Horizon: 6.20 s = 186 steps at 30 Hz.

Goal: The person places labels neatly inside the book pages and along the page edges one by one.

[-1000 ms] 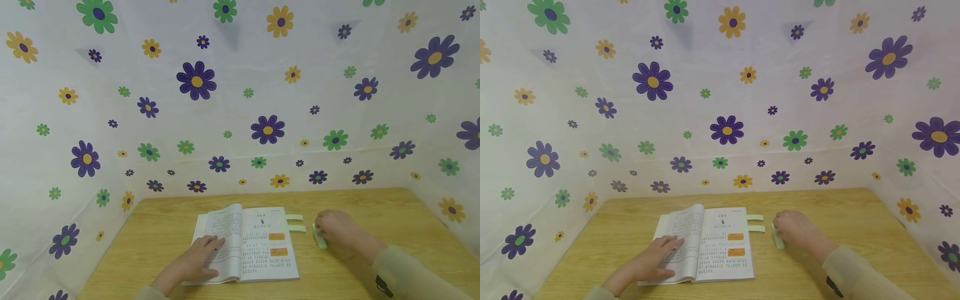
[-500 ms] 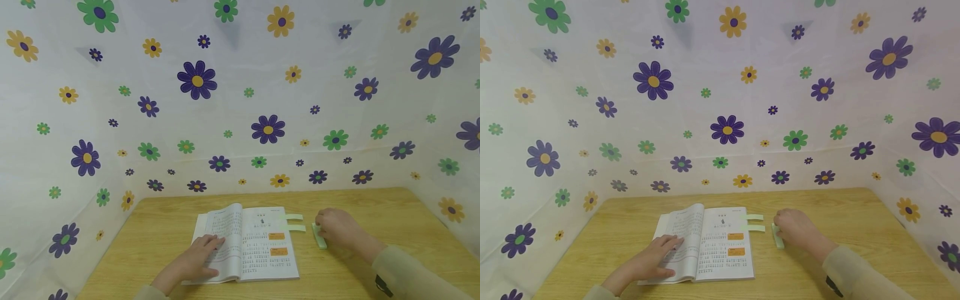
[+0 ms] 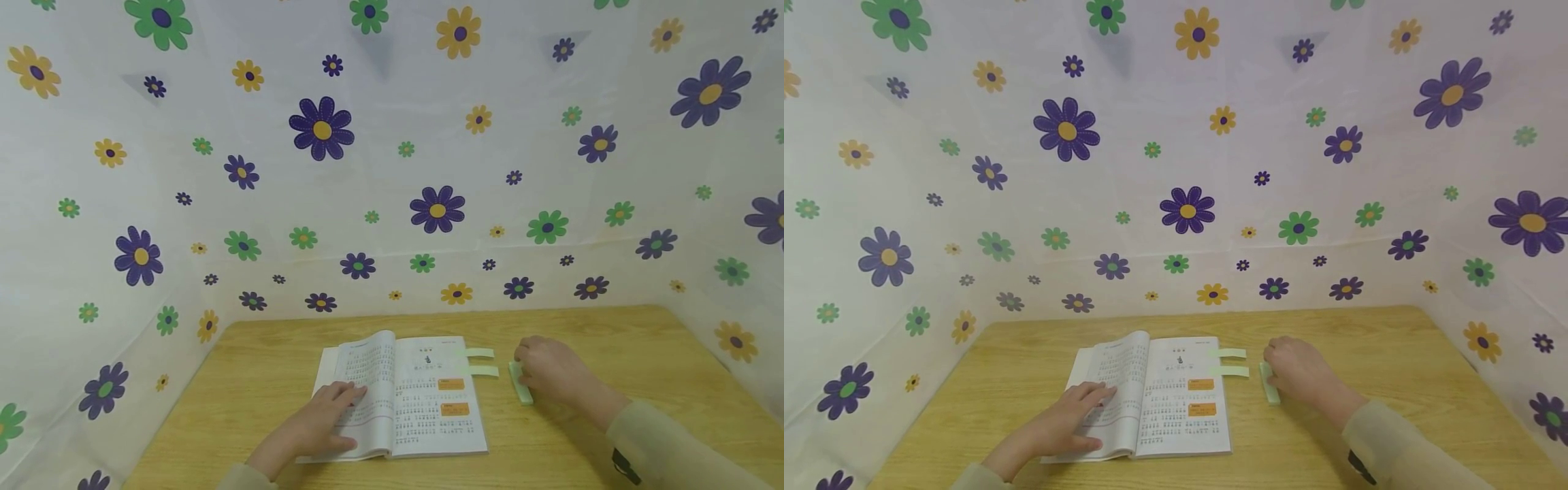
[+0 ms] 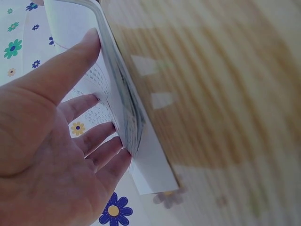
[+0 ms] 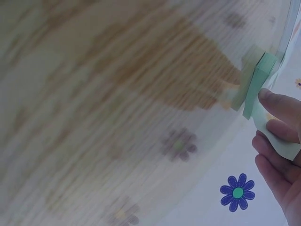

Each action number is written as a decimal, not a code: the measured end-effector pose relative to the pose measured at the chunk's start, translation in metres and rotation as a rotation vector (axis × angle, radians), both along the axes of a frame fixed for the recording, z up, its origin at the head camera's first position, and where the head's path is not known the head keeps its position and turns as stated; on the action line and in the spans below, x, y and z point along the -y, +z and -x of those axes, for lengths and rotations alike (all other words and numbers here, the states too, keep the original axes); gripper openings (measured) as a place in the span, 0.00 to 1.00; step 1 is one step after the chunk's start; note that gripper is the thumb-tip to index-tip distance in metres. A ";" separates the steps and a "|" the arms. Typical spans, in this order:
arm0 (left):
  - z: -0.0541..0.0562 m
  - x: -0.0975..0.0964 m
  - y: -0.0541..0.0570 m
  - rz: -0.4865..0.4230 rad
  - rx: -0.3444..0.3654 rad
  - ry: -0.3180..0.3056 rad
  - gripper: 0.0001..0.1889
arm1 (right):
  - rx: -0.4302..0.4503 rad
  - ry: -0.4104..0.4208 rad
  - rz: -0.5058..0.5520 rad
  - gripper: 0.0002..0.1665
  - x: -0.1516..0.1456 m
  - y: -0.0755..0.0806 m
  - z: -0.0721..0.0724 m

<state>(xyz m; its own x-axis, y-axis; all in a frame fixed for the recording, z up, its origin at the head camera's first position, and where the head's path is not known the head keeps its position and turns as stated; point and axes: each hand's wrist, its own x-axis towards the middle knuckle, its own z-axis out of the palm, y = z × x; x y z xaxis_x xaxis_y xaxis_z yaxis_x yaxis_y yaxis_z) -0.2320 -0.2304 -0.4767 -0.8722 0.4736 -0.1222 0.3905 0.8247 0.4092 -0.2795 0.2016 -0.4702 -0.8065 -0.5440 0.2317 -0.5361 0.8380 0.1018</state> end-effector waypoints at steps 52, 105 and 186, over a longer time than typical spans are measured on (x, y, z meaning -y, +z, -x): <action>0.001 0.003 -0.002 -0.012 -0.016 -0.019 0.45 | -0.053 -0.032 -0.050 0.15 -0.001 -0.001 -0.006; -0.001 0.002 0.001 -0.011 -0.003 -0.015 0.45 | -0.277 0.109 -0.005 0.08 0.004 -0.006 -0.008; 0.006 0.007 -0.014 -0.005 -0.012 -0.019 0.44 | -0.208 0.282 0.066 0.12 0.029 -0.001 -0.019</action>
